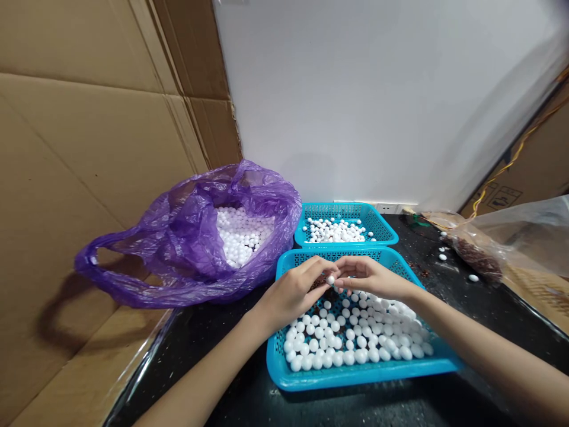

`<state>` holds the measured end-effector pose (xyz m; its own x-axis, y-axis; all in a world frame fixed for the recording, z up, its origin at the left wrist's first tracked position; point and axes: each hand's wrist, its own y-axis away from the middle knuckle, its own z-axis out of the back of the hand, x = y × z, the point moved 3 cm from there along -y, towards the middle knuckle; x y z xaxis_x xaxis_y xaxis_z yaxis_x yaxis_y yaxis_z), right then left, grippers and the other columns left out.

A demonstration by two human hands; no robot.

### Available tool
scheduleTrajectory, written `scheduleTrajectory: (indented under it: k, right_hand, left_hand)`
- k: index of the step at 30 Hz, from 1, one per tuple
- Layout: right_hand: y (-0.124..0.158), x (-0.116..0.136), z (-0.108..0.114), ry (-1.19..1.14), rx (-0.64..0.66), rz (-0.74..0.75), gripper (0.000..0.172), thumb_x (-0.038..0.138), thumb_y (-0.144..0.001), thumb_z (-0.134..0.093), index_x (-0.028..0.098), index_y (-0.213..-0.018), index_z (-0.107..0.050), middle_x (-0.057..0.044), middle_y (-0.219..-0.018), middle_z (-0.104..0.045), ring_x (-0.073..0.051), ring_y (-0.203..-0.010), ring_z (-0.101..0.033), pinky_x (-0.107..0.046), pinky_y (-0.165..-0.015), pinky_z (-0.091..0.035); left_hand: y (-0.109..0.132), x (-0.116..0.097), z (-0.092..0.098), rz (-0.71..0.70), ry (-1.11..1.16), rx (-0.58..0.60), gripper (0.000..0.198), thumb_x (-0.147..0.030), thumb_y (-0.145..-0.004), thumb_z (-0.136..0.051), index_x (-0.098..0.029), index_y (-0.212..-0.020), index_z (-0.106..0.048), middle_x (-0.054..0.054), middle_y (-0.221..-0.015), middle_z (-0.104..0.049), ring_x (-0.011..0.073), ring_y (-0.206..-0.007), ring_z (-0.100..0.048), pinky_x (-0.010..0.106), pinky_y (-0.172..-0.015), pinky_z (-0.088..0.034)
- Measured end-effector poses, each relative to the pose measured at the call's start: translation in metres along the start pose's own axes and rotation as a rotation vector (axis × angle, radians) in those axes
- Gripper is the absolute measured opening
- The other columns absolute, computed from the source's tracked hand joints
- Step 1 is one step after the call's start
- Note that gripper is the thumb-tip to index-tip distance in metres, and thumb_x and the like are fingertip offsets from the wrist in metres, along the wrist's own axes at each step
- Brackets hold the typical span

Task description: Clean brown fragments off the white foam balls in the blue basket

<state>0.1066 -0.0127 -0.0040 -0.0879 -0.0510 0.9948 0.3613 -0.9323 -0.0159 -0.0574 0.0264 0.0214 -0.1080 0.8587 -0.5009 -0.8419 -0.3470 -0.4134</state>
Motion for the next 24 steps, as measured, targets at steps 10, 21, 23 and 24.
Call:
scheduleTrajectory:
  k: [10, 21, 23, 24]
  right_hand:
    - [-0.001, -0.003, 0.004, -0.044, -0.063, 0.021, 0.025, 0.027, -0.076, -0.071, 0.019, -0.097, -0.062, -0.002, -0.087, -0.063, -0.014, -0.080, -0.060, -0.028, -0.073, -0.049]
    - [0.007, -0.005, -0.008, 0.023, 0.334, -0.142, 0.019, 0.028, -0.073, -0.071, 0.015, -0.085, -0.068, -0.003, -0.076, -0.066, -0.013, -0.063, -0.060, -0.026, -0.060, -0.051]
    - [0.003, 0.000, 0.003, -0.006, 0.065, -0.002, 0.020, 0.031, -0.077, -0.067, 0.018, -0.092, -0.067, -0.003, -0.079, -0.066, -0.014, -0.067, -0.061, -0.027, -0.061, -0.052]
    - [0.002, 0.004, 0.011, -0.007, -0.155, 0.104, 0.021, 0.032, -0.080, -0.064, 0.020, -0.097, -0.066, -0.004, -0.084, -0.065, -0.014, -0.072, -0.061, -0.028, -0.065, -0.052]
  left_hand:
    - [0.000, 0.002, 0.001, 0.045, -0.063, -0.094, 0.043, 0.003, -0.077, -0.040, -0.022, -0.112, -0.045, 0.005, -0.110, -0.054, 0.0175, -0.103, -0.054, 0.032, -0.089, -0.045]
    - [0.001, 0.007, 0.000, 0.128, -0.084, -0.097, 0.035, 0.000, -0.079, -0.037, -0.021, -0.105, -0.048, 0.002, -0.105, -0.056, 0.0158, -0.096, -0.056, 0.032, -0.086, -0.046]
    - [0.001, 0.007, 0.001, 0.124, -0.085, -0.102, 0.035, 0.000, -0.080, -0.037, -0.020, -0.106, -0.048, 0.003, -0.106, -0.056, 0.0157, -0.097, -0.055, 0.031, -0.086, -0.045]
    - [0.001, 0.006, 0.001, 0.123, -0.085, -0.106, 0.035, 0.000, -0.080, -0.037, -0.020, -0.105, -0.049, 0.003, -0.106, -0.056, 0.0155, -0.097, -0.055, 0.031, -0.086, -0.045]
